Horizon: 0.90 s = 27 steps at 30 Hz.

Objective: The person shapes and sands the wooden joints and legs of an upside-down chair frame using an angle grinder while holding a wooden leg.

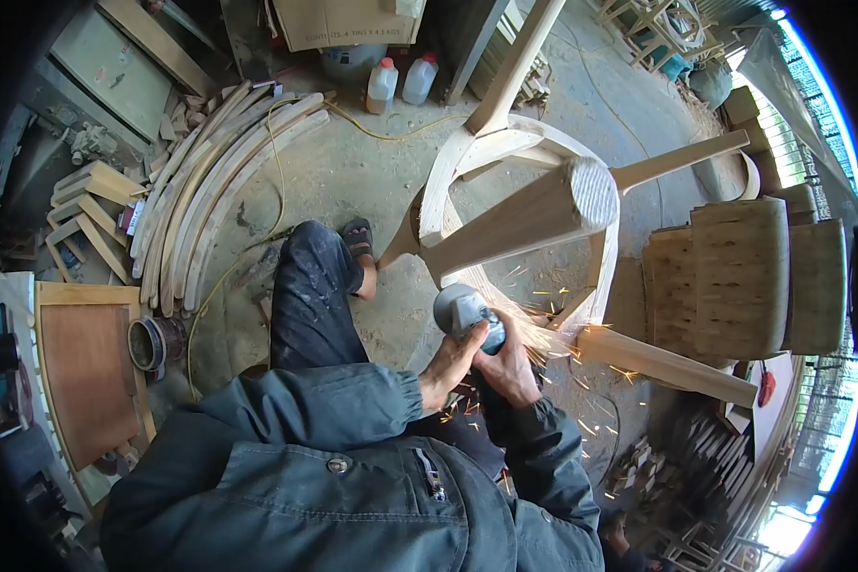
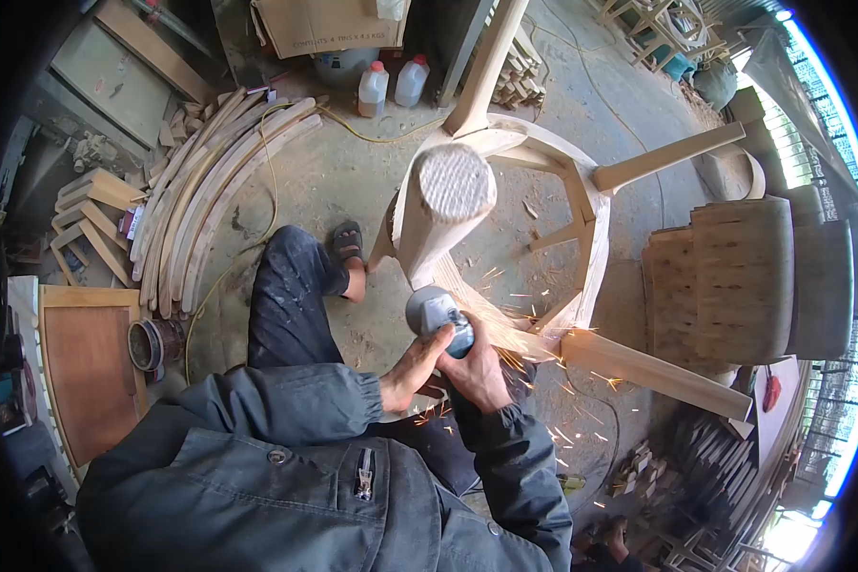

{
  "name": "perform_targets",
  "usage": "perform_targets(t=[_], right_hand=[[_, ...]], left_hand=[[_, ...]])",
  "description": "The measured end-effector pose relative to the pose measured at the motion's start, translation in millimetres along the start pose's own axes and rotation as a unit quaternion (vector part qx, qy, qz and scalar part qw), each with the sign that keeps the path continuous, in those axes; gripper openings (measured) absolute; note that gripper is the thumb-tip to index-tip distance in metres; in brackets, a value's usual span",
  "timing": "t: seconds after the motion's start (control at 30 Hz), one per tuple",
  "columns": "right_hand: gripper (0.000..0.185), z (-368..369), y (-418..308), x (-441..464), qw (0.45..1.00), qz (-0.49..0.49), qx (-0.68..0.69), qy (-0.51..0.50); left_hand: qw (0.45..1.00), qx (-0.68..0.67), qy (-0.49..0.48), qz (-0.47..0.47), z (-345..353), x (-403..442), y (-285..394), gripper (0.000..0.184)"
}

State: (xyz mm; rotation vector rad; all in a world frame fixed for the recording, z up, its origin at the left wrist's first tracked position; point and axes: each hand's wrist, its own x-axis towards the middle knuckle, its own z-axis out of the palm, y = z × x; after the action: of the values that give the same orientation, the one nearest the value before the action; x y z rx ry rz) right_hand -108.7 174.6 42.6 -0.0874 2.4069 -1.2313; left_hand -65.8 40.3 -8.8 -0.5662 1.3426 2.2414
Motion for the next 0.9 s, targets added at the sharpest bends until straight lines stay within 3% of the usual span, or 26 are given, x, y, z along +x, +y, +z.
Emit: perform_targets(t=[0.03,0.1,0.13,0.23,0.27,0.33,0.37,0.43,0.5,0.63,0.73,0.8,0.83,0.9], right_hand=[[0.083,-1.0,4.1,3.4,1.000,-0.011,0.027,0.007],[0.081,-7.4,9.0,8.8,0.997,-0.024,-0.009,0.067],[0.079,-11.2,5.3,10.8,0.997,0.010,0.021,0.079],[0.079,-14.9,-9.6,3.0,0.994,0.045,0.013,0.097],[0.081,-13.0,0.4,2.0,0.996,0.007,0.000,0.089],[0.082,-7.8,-1.2,-4.4,0.998,0.002,0.039,0.041],[0.083,-7.7,-4.4,-8.8,0.999,0.045,0.008,0.018],[0.084,-2.8,-4.1,-10.9,1.000,0.019,0.005,0.008],[0.085,0.6,-1.6,-9.1,0.999,0.036,-0.004,0.013],[0.084,-1.7,3.1,-3.5,0.999,0.038,-0.005,0.019],[0.084,-6.4,7.3,-3.5,0.996,0.058,-0.024,0.066],[0.083,-12.5,24.3,-8.8,0.995,0.039,-0.031,0.086],[0.082,-14.9,31.9,-13.9,0.994,0.059,-0.021,0.089],[0.083,-18.7,40.8,-32.6,0.986,0.096,-0.015,0.137]], left_hand=[[0.997,-0.030,0.019,-0.074,9.8,-12.3,30.4,0.083],[0.997,-0.017,-0.015,-0.079,18.3,-5.7,52.6,0.079],[0.987,0.004,-0.054,-0.148,14.0,10.0,52.7,0.079],[0.997,0.010,-0.044,-0.057,18.2,12.1,48.2,0.084],[0.993,0.010,-0.059,-0.103,13.7,5.6,46.6,0.092],[0.997,0.023,0.024,-0.068,15.0,0.7,18.3,0.090],[0.997,0.015,0.035,-0.074,12.0,-2.5,7.6,0.094],[0.997,0.010,0.004,-0.070,4.8,-9.6,8.8,0.096],[0.997,0.015,0.038,-0.068,4.8,-5.5,0.3,0.095],[0.997,0.012,0.013,-0.079,5.0,1.2,7.1,0.094],[0.999,-0.003,0.018,-0.035,21.2,6.4,16.5,0.091],[0.999,0.028,0.004,-0.039,25.0,29.6,-17.0,0.087],[0.999,-0.023,0.000,0.039,35.9,36.3,-35.8,0.077],[0.995,-0.030,-0.098,0.019,46.5,30.2,-27.9,0.070]])
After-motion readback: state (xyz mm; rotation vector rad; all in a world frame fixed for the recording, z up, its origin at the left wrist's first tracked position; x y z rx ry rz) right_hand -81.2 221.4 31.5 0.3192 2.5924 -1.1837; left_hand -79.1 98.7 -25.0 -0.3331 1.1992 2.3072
